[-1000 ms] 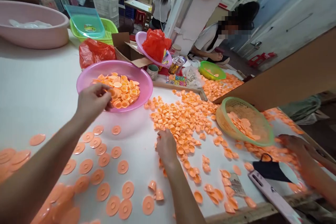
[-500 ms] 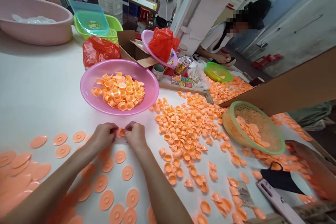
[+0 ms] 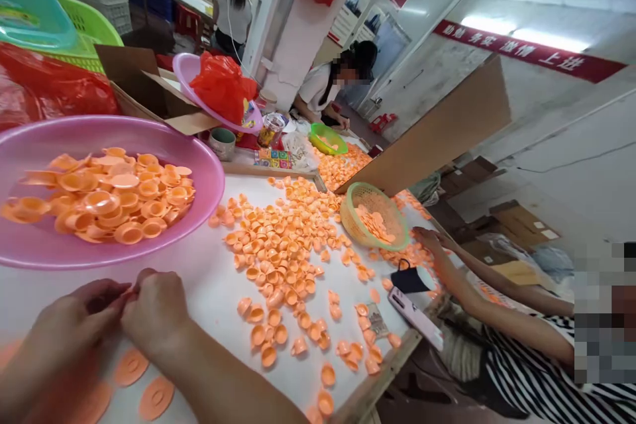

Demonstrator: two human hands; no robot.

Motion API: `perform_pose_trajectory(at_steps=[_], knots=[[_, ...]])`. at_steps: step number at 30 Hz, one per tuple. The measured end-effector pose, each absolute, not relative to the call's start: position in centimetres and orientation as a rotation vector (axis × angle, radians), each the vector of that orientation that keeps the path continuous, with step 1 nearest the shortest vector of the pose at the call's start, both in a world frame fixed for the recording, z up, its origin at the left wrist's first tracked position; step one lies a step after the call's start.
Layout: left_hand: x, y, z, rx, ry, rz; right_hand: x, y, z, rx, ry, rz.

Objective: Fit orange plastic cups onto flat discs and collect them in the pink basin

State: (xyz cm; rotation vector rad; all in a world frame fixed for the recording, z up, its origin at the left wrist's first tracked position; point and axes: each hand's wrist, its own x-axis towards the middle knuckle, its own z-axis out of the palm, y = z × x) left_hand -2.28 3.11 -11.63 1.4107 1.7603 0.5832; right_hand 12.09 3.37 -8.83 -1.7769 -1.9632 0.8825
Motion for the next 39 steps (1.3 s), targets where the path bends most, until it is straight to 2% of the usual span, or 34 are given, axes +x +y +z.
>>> perform_pose_trajectory(at_steps=[5,10,12,15,19,25,31,33,36,39], knots=[[-1.9,2.5,-11.4,1.482,1.78,0.656,11.2,2.2,-9.5,-1.756,-1.846,0.839],[-1.0,0.5,-8.3,1.517,1.816,0.74,14.1,1.7,-8.6,-1.576,-1.741,1.039],[-1.0,0.1,-5.5,1.429,1.817,0.8,17.4,0.6,-7.5,-1.592,-1.744,0.875],[-1.8,1.8,-0.1,1.42,1.986,0.953,22.9,-2.0,-6.1,-1.871,-1.813,0.474],[-3.6,5.6,3.5,1.516,2.088,1.156,26.9,-4.8,-6.1,-2.082,-1.915,0.324],[-3.6,3.0,-2.2,1.962,1.864,1.01,27.2,-4.9,-7.4,-2.078,-1.854,0.379],[-2.7,0.3,-4.6,2.169,1.872,1.238,26.9,-4.0,-7.1,-1.988,-1.799,0.42],[-3.4,0.4,-6.0,2.205,1.811,1.111,26.6,-4.0,-7.0,-1.943,-1.703,0.525],[-5.3,1.0,-8.8,2.216,1.838,0.698,26.1,-4.0,-7.1,-1.904,-1.582,0.699],[-6.2,1.4,-10.7,2.146,1.87,0.452,25.6,-3.8,-7.5,-1.926,-1.65,0.746]])
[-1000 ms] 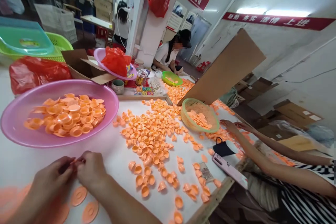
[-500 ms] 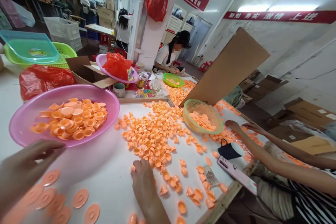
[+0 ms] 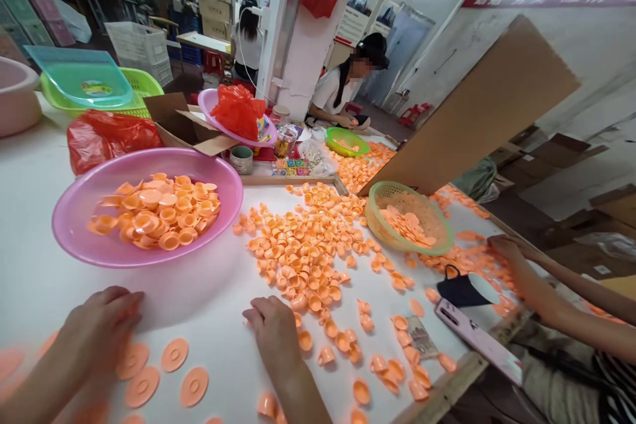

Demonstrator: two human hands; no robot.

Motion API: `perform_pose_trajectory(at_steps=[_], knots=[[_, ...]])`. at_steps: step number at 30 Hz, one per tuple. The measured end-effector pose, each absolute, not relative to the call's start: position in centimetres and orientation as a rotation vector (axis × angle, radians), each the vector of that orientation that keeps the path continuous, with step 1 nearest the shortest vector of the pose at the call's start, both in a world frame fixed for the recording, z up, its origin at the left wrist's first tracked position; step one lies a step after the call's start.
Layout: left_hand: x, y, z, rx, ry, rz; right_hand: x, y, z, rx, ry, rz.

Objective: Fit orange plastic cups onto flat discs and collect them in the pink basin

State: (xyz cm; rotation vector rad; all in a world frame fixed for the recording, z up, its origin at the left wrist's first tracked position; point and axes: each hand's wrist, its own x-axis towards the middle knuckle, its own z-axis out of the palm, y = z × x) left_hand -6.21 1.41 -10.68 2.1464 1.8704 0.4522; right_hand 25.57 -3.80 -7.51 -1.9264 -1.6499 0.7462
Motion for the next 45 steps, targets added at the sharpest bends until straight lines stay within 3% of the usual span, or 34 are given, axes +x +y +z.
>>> perform_pose_trajectory(at_steps=[5,11,20,28,35,45], knots=[[-1.9,1.4,-10.0,2.054,1.759,0.526,25.2,-3.2,-7.9,-1.927,-1.594,0.837],[5.9,1.4,-9.5,2.149,1.383,0.569,25.3,-3.2,-8.2,-1.892,-1.396,1.163],[3.8,0.5,-9.6,1.99,1.455,0.531,24.4,-1.6,-8.9,-1.702,-1.047,1.426],[4.6,0.8,-9.9,1.921,1.479,0.571,19.4,1.3,-8.9,-1.751,-1.344,1.344],[3.5,2.6,-9.1,1.476,1.39,0.519,19.1,1.3,-8.9,-1.876,-1.641,0.997],[3.7,3.2,-10.5,1.632,1.545,0.389,18.4,0.7,-8.9,-1.893,-1.77,0.824]])
